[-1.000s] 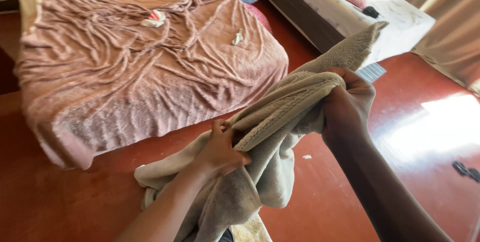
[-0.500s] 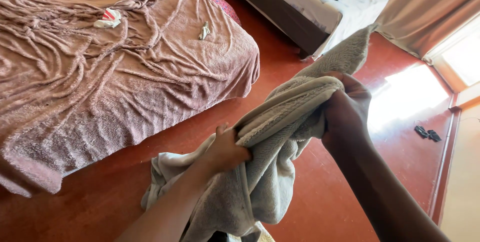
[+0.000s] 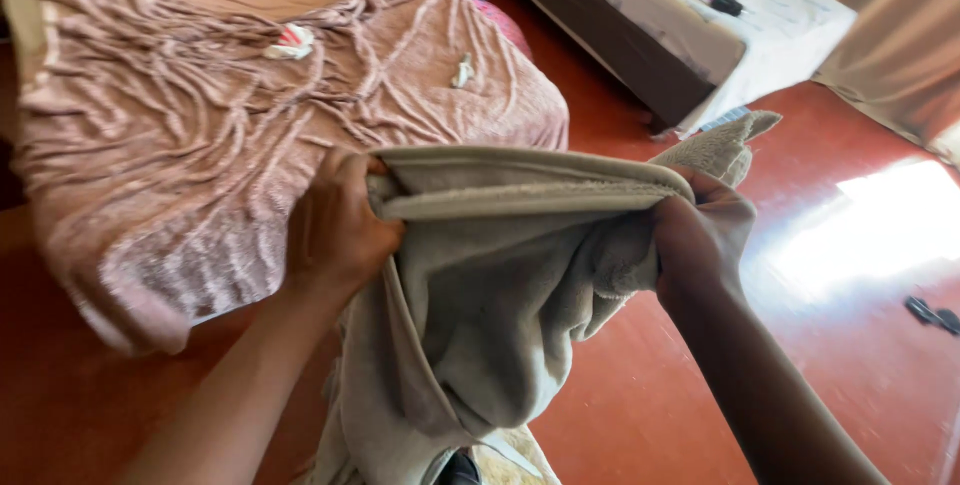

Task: Fold a light blue towel on a bed and place it into a closet.

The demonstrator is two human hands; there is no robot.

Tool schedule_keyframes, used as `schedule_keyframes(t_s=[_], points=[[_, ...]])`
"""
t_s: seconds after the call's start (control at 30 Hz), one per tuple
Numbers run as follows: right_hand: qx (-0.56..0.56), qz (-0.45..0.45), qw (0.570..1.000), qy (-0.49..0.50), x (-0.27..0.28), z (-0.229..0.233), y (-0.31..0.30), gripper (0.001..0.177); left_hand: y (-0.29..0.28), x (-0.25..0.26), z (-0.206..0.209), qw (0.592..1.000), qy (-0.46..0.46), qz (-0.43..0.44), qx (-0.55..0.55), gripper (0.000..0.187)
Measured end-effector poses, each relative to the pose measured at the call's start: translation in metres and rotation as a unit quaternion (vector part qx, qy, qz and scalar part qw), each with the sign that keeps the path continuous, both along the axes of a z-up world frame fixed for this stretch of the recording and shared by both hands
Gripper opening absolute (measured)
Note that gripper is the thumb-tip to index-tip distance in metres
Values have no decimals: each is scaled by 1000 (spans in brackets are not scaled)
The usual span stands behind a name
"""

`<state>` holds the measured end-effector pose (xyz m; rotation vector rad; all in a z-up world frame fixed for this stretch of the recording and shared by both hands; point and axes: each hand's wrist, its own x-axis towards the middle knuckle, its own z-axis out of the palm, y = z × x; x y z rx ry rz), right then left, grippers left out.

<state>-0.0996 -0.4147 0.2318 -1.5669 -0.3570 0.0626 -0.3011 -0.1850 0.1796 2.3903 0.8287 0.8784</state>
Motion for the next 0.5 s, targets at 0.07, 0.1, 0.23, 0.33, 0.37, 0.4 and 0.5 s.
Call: schedule_keyframes(t_s=[0.07,0.1,0.23,0.33,0.37,0.4,0.5], points=[[10,10,1000,-16,13,-8,12,21,1,-25,17,996,-44,19,69,39],[19,9,999,-33,18,-13,19,21,1,-38,26,986,-87,25,138,30],[32,2,999,-22,21,-5,46,25,6,-62,-6,980,-86,52,174,20],[94,41,995,15,20,4,62,17,-12,-70,-39,996,-13,66,53,22],[127,55,990,31,21,5,66,16,-23,-69,-50,996,27,76,37,24],[159,69,984,48,21,5,70,15,-34,-68,-61,994,68,86,20,26],[138,37,987,66,10,3,73,15,-52,-55,-74,989,4,150,-16,36]])
